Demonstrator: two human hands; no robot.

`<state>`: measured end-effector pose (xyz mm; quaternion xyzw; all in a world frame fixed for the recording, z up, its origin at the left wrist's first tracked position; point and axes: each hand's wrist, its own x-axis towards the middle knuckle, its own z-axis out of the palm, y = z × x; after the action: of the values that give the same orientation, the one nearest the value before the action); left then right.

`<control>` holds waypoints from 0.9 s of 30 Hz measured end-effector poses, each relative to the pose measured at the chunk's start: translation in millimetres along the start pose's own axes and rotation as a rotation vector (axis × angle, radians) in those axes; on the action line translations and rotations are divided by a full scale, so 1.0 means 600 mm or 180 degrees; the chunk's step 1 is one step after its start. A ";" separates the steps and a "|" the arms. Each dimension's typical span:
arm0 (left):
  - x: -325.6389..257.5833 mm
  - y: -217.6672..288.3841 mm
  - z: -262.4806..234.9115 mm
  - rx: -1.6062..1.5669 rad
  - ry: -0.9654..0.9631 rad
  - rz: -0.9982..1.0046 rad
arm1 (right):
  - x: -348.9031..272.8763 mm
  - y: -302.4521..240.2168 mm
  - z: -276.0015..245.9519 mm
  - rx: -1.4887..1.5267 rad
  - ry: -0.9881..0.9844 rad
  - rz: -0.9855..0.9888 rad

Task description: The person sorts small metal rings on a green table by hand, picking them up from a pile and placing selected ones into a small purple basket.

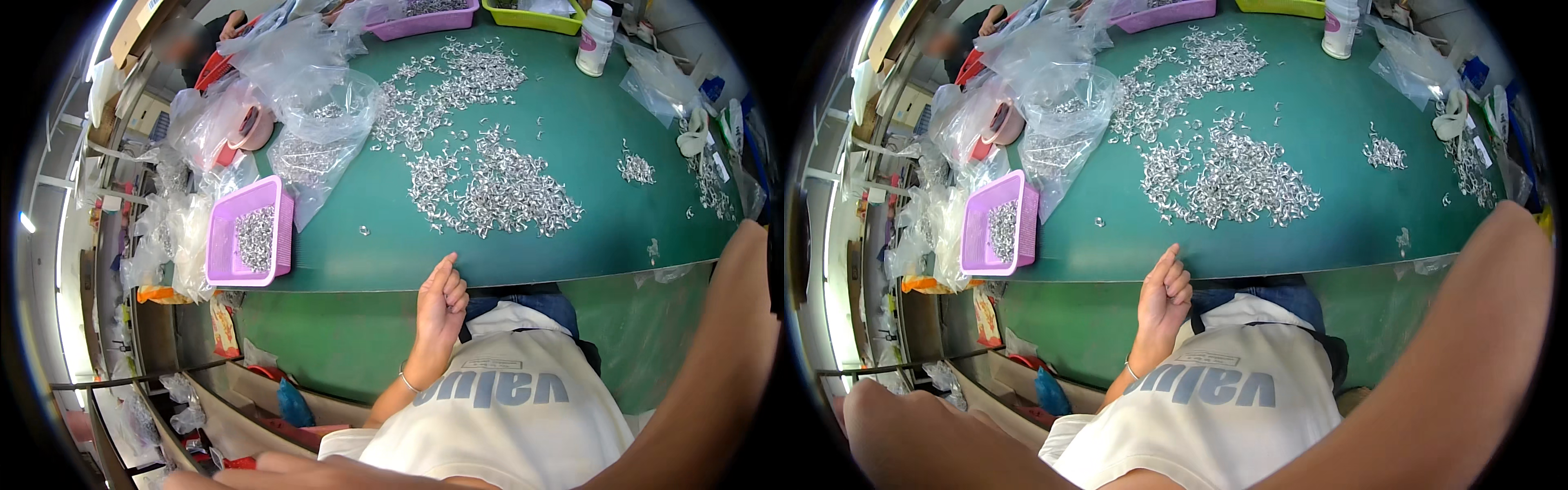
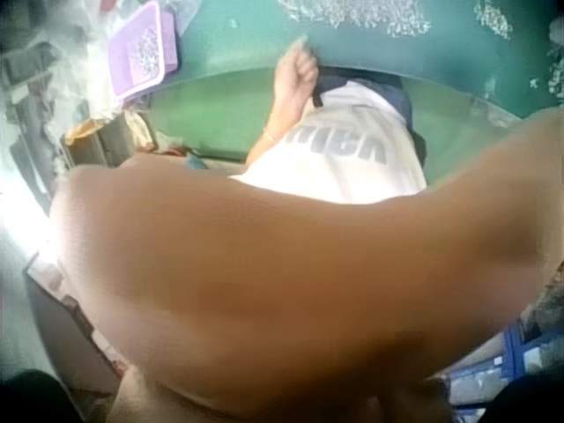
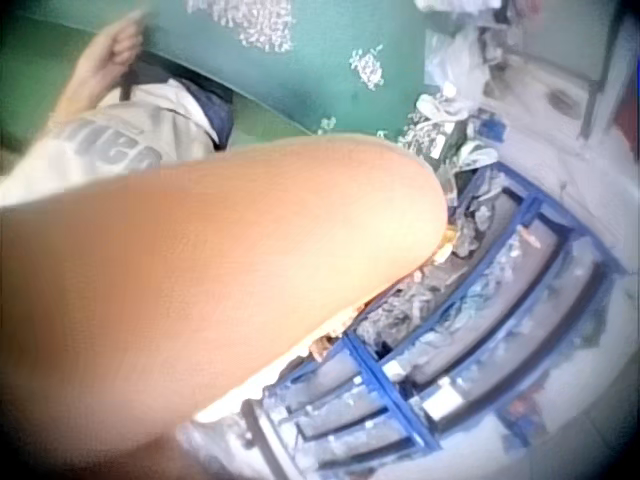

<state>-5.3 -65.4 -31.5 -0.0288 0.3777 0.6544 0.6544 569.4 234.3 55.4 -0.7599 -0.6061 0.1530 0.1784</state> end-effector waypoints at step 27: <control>0.014 -0.008 0.015 0.0010 -0.0012 -0.0162 | -0.004 -0.030 0.063 -0.0103 -0.0049 -0.0019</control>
<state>1.8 -54.2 -31.7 -0.0362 0.3766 0.6370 0.6717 536.3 238.6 29.8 -0.7596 -0.6121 0.1486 0.1619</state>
